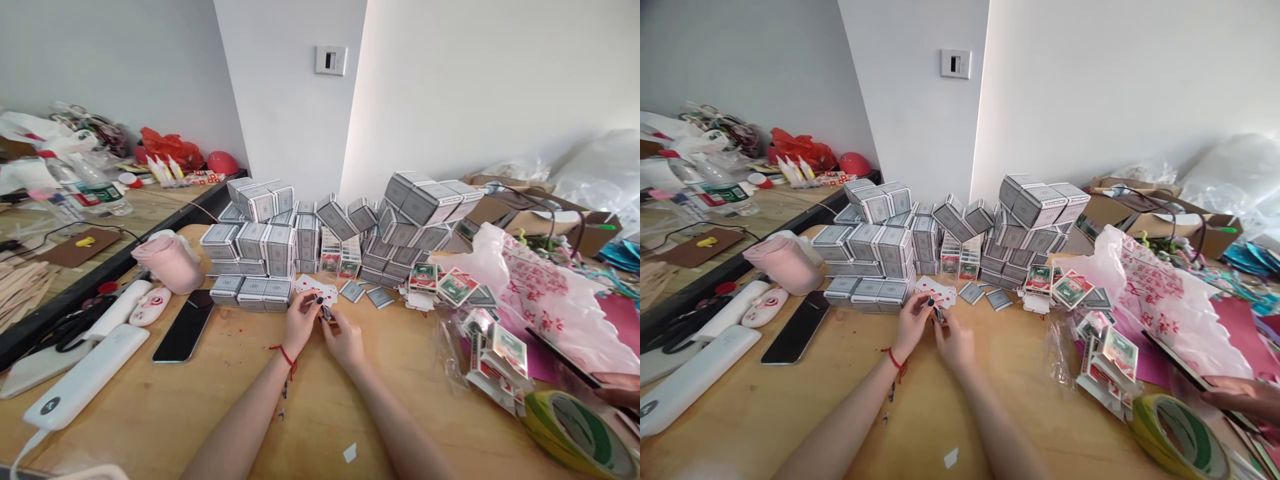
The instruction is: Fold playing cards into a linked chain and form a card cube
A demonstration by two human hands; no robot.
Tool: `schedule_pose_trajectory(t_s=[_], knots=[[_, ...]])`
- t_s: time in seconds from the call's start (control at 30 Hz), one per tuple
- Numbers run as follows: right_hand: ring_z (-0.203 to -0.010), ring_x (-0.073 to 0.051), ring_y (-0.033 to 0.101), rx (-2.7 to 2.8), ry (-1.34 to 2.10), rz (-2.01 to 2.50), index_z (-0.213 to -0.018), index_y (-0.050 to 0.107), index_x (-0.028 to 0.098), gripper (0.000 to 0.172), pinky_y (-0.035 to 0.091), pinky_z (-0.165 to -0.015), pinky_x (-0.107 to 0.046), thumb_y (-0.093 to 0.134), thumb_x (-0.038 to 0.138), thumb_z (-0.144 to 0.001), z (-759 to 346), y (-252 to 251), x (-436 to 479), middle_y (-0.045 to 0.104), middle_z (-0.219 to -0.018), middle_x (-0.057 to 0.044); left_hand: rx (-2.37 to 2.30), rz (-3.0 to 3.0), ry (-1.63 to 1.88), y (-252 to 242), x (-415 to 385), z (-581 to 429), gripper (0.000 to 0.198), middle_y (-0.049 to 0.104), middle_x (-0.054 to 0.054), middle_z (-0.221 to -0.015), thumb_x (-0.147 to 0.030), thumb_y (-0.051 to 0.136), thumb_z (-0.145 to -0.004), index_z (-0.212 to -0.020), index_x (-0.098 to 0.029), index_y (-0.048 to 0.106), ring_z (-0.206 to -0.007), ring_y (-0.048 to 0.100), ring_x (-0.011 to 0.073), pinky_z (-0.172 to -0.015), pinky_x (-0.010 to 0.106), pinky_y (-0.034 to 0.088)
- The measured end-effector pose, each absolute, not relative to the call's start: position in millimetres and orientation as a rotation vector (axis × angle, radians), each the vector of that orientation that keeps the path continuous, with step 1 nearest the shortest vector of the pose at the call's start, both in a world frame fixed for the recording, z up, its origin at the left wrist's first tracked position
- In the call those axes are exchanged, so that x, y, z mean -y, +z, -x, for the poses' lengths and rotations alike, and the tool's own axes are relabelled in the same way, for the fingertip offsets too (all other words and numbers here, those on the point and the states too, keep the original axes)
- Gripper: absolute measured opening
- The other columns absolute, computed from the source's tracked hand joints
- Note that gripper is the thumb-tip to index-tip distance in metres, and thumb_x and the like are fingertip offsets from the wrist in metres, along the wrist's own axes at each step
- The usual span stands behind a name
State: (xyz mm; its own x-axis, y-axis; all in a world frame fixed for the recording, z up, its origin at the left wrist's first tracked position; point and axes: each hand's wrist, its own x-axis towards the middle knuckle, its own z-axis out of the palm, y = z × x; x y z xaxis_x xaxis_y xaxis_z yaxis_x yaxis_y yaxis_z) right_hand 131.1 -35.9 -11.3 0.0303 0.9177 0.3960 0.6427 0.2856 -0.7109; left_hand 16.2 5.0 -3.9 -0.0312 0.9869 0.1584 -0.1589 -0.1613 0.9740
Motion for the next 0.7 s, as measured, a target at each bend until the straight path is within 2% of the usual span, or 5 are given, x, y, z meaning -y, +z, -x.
schedule_pose_trajectory(t_s=[0.13,0.3,0.5,0.6,0.7], knots=[[-0.055,-0.016,0.063,1.747,0.230,1.560,-0.096,0.063,0.021,0.027,0.046,-0.053,-0.023,0.040,0.028,-0.084,-130.5,-16.6,33.3,0.070,-0.077,-0.005,-1.011,-1.203,1.396,-5.3,-4.1,-17.3,0.030,0.061,0.009,-0.098,-0.035,0.061,-0.073,-0.096,-0.017,0.054,-0.091,0.061,0.0196,-0.082,0.035,0.050],[-0.056,-0.016,0.063,1.748,0.182,1.569,-0.091,0.064,0.019,0.027,0.044,-0.052,-0.022,0.038,0.027,-0.084,-132.0,-16.0,33.4,0.069,-0.073,-0.006,-0.992,-1.270,1.370,-1.7,-1.7,-17.4,0.026,0.060,0.007,-0.096,-0.034,0.058,-0.075,-0.094,-0.017,0.053,-0.090,0.061,0.0186,-0.082,0.034,0.049],[-0.064,-0.017,0.064,1.656,0.465,1.454,-0.098,0.059,0.023,0.025,0.047,-0.056,-0.023,0.041,0.028,-0.083,-131.4,-7.3,34.1,0.070,-0.080,-0.003,-1.080,-1.442,1.361,0.9,-0.1,-17.0,0.021,0.056,0.003,-0.086,-0.034,0.059,-0.074,-0.081,-0.018,0.050,-0.077,0.057,0.0135,-0.067,0.025,0.048],[-0.058,-0.016,0.063,1.553,0.670,1.396,-0.085,0.060,0.022,0.019,0.047,-0.052,-0.022,0.042,0.029,-0.081,-134.5,-5.8,32.0,0.068,-0.067,0.000,-1.136,-1.555,1.302,1.7,1.7,-17.2,0.018,0.054,0.001,-0.076,-0.034,0.056,-0.076,-0.078,-0.018,0.050,-0.067,0.052,0.0118,-0.058,0.022,0.043],[-0.053,-0.015,0.061,1.524,0.751,1.373,-0.072,0.058,0.022,0.016,0.046,-0.050,-0.022,0.044,0.027,-0.078,-139.8,-4.5,30.3,0.065,-0.059,0.001,-1.149,-1.720,1.247,4.1,3.6,-17.1,0.015,0.056,0.002,-0.077,-0.033,0.052,-0.079,-0.077,-0.018,0.055,-0.073,0.052,0.0146,-0.063,0.025,0.042]])
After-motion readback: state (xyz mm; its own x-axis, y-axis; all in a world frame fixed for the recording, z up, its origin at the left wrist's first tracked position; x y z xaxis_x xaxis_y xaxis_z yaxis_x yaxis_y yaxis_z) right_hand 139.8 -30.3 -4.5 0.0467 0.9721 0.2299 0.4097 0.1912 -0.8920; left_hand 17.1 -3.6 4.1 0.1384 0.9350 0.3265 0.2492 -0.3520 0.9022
